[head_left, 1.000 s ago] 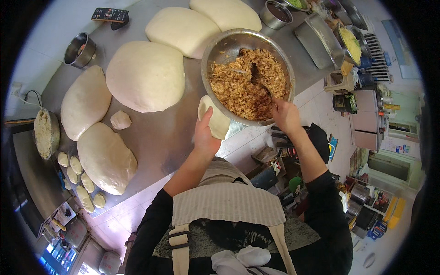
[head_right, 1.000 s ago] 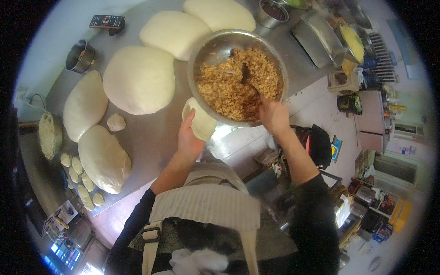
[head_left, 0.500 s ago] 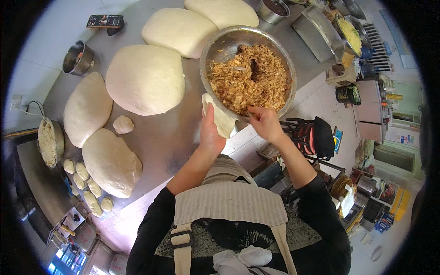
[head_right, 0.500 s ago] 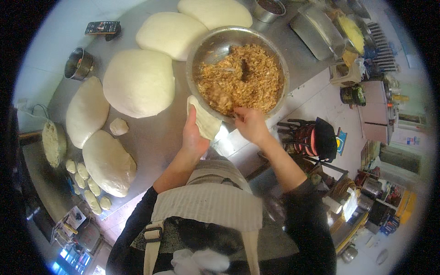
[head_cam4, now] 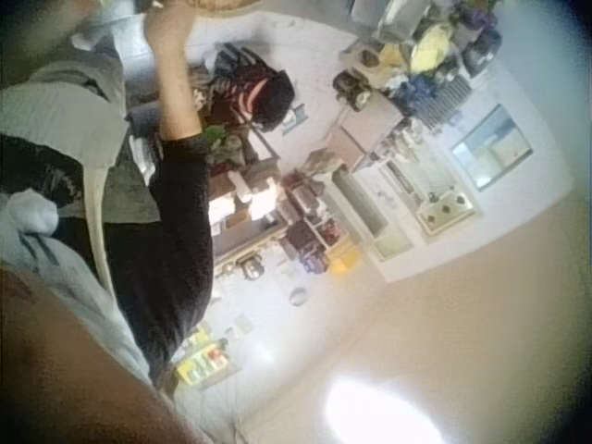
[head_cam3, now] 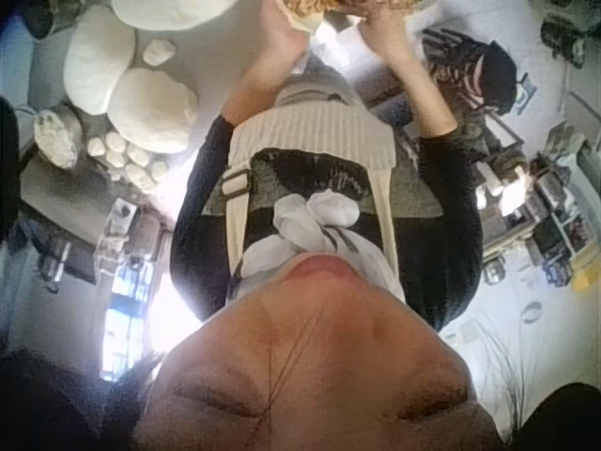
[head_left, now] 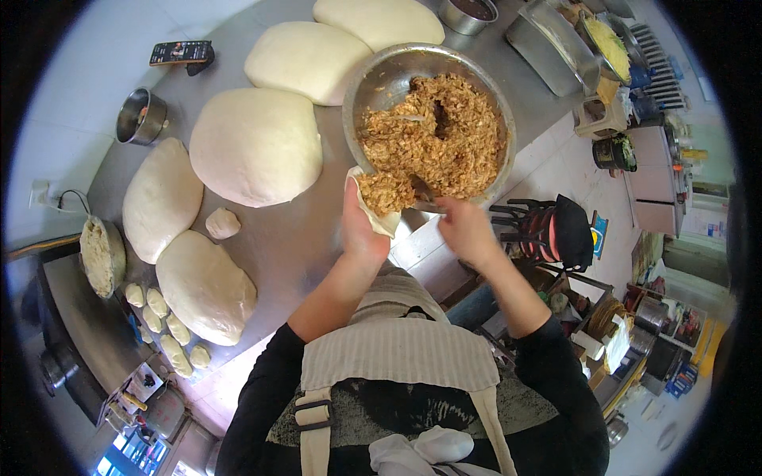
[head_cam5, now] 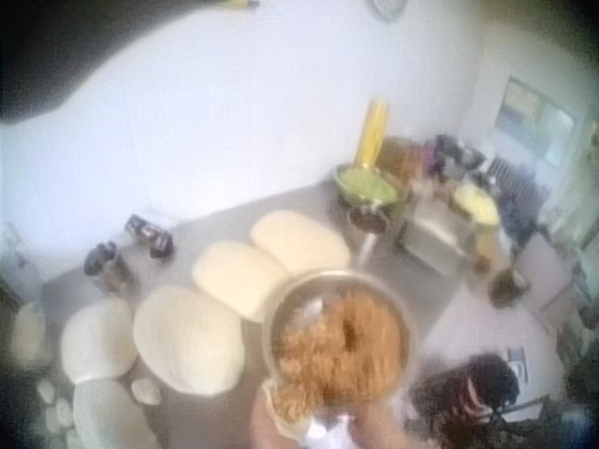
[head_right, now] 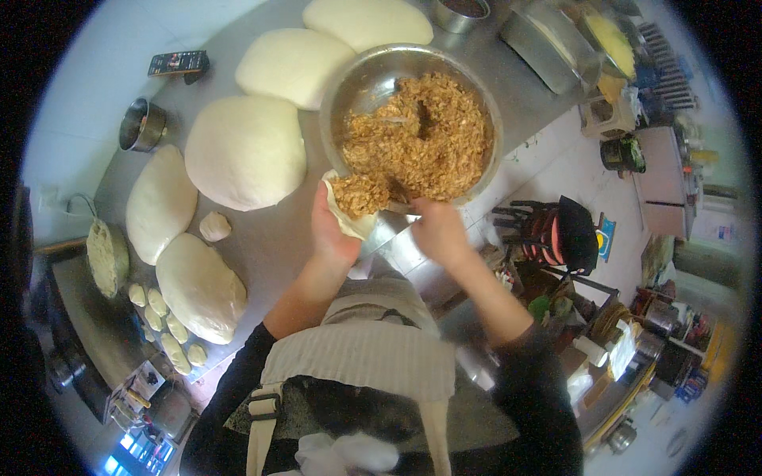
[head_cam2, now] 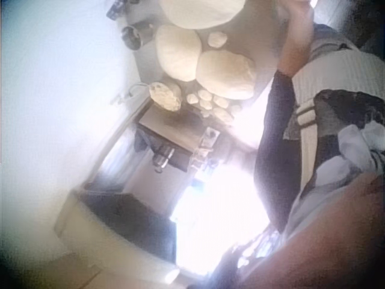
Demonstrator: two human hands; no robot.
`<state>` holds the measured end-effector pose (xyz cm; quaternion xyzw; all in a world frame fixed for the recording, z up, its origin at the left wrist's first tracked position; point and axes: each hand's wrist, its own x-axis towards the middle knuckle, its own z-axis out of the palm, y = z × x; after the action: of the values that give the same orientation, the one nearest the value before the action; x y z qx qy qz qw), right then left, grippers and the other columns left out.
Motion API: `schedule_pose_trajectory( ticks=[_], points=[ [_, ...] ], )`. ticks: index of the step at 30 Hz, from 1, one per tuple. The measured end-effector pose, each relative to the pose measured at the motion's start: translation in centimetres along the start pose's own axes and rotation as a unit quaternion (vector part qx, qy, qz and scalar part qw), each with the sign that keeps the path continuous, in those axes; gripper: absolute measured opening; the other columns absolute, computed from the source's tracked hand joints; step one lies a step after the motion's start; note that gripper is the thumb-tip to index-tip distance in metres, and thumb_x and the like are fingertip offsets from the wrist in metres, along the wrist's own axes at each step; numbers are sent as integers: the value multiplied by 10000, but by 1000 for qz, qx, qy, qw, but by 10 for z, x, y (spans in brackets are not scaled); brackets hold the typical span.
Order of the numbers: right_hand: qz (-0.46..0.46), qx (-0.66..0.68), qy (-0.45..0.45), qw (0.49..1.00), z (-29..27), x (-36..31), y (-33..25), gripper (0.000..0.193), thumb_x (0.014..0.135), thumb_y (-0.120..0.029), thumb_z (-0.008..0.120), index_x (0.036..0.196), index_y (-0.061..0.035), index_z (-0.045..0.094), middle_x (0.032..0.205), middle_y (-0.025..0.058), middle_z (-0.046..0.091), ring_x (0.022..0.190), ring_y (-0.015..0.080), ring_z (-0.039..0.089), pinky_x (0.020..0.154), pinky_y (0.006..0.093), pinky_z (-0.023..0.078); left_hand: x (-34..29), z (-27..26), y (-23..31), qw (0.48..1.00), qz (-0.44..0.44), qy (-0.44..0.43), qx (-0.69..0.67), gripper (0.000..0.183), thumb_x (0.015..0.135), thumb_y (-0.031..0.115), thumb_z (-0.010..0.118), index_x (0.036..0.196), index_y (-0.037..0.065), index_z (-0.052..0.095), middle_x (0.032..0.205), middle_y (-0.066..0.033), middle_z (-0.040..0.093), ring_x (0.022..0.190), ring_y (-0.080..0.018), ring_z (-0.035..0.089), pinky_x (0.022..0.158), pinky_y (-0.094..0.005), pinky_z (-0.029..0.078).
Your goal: The person cleans a flat-top grill with a cloth and a scraper, then retrieves a bowl of filling from a refrigerator. They proceed to portion dough, flatten it, fill it with the mixture, and seal it into round dumplings.
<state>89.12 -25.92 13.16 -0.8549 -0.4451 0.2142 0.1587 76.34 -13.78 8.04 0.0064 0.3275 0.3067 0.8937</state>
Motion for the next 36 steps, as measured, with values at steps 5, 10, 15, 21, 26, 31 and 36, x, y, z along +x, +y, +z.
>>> schedule_pose_trajectory(
  ticks=[5,10,15,21,26,31,36],
  points=[
    [-105,-11,139,985,74,-20,-35,548,721,-52,624,1242,74,509,737,184,655,575,346,654,511,457,520,-5,10,-8,999,-14,44,10,493,1025,464,346,1320,104,509,1270,-65,590,1162,-239,557,1011,-399,425],
    [-182,19,115,976,78,-26,-16,542,718,5,626,1256,33,566,741,180,659,597,294,659,523,384,528,-4,17,9,998,-42,48,28,537,1022,492,317,1323,87,501,1269,-83,583,1161,-272,553,1017,-430,421],
    [-110,65,163,978,25,12,15,367,770,3,620,1135,5,666,694,155,650,568,220,638,546,324,510,-4,0,23,998,-56,11,2,527,1004,509,368,1335,119,494,1269,-82,588,1174,-259,555,1001,-442,439],
    [-71,148,109,980,49,-5,-24,415,749,6,637,1163,31,646,679,148,625,537,229,608,500,347,478,-10,-1,17,999,-33,-15,11,508,1014,466,385,1335,88,493,1265,-78,590,1172,-239,555,1013,-398,431],
    [-189,22,120,974,58,-14,-27,487,726,19,641,1212,14,617,716,137,627,581,307,629,521,401,511,-9,4,21,999,-43,-3,24,536,1021,490,314,1329,91,495,1279,-101,580,1179,-276,550,1029,-434,420],
    [-226,64,135,963,38,3,-14,505,720,22,643,1222,-27,626,723,124,631,600,289,636,540,393,524,-8,-3,30,997,-78,-22,-11,606,1003,555,302,1337,86,492,1269,-95,586,1177,-280,550,1020,-454,423],
    [-282,40,95,954,39,2,-18,527,715,17,645,1237,-58,635,791,119,653,612,289,635,541,393,520,-7,-12,34,997,-56,-54,0,645,1009,543,284,1366,37,465,1336,-156,545,1236,-335,514,1055,-494,394]
  ],
)
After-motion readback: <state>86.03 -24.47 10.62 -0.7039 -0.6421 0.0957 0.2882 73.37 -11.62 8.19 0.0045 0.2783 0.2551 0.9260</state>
